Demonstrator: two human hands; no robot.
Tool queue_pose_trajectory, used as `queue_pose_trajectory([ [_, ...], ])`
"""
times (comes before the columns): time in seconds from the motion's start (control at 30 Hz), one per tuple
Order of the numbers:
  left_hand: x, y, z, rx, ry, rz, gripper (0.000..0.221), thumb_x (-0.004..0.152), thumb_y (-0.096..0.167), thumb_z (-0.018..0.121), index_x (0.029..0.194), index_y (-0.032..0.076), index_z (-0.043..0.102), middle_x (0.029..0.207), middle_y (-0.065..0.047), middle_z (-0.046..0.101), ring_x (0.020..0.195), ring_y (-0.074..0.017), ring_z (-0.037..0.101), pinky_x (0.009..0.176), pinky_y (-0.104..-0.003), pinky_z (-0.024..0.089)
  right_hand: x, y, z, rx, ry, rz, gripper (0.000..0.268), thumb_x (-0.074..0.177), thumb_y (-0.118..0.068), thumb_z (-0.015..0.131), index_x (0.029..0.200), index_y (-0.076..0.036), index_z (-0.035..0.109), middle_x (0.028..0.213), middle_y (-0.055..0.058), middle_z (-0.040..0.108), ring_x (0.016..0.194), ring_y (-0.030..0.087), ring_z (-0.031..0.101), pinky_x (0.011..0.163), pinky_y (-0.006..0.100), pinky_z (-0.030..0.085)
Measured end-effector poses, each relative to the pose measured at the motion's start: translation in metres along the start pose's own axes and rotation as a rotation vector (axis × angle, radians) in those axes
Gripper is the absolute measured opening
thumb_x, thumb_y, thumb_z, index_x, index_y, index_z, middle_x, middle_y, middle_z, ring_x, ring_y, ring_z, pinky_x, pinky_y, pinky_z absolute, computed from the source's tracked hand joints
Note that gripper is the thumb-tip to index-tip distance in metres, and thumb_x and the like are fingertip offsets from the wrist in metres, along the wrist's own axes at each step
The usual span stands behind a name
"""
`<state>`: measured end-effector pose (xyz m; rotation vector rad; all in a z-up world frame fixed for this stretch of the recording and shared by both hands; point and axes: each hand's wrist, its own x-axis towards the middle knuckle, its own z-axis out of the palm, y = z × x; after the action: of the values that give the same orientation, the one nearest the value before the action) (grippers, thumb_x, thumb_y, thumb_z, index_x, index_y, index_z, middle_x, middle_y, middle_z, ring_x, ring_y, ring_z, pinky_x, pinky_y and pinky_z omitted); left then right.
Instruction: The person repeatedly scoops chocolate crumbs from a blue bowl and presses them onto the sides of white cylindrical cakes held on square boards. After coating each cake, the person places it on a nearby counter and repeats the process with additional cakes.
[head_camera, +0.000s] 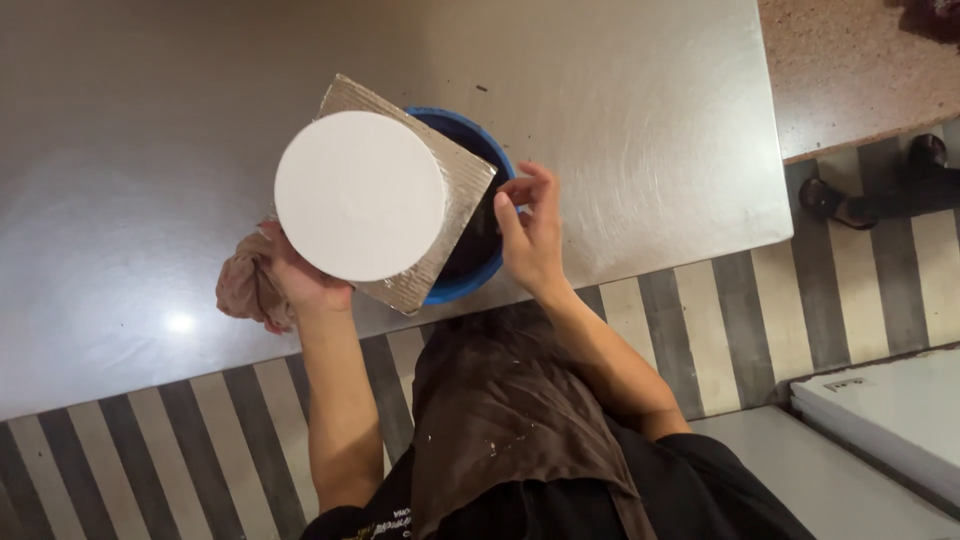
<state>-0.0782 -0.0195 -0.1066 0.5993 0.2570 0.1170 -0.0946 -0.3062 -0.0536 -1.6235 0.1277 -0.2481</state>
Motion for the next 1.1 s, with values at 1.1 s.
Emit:
queue_pose_trajectory([
  [1.1, -0.007, -0.117, 0.047, 2.190, -0.564, 0.172, 0.057, 0.099, 0.053, 0.059, 0.130, 0.005, 0.059, 0.125, -0.021, 0.065, 0.114, -0.0394, 0.064, 0.095, -0.053, 0.053, 0.023, 0.065, -0.118, 0.669, 0.047, 0.247, 0.048, 0.110, -0.026, 0.044, 0.148, 0.003, 0.048, 0.135, 0.019, 0.065, 0.114, 0.028, 0.070, 0.092, 0.039, 0.063],
])
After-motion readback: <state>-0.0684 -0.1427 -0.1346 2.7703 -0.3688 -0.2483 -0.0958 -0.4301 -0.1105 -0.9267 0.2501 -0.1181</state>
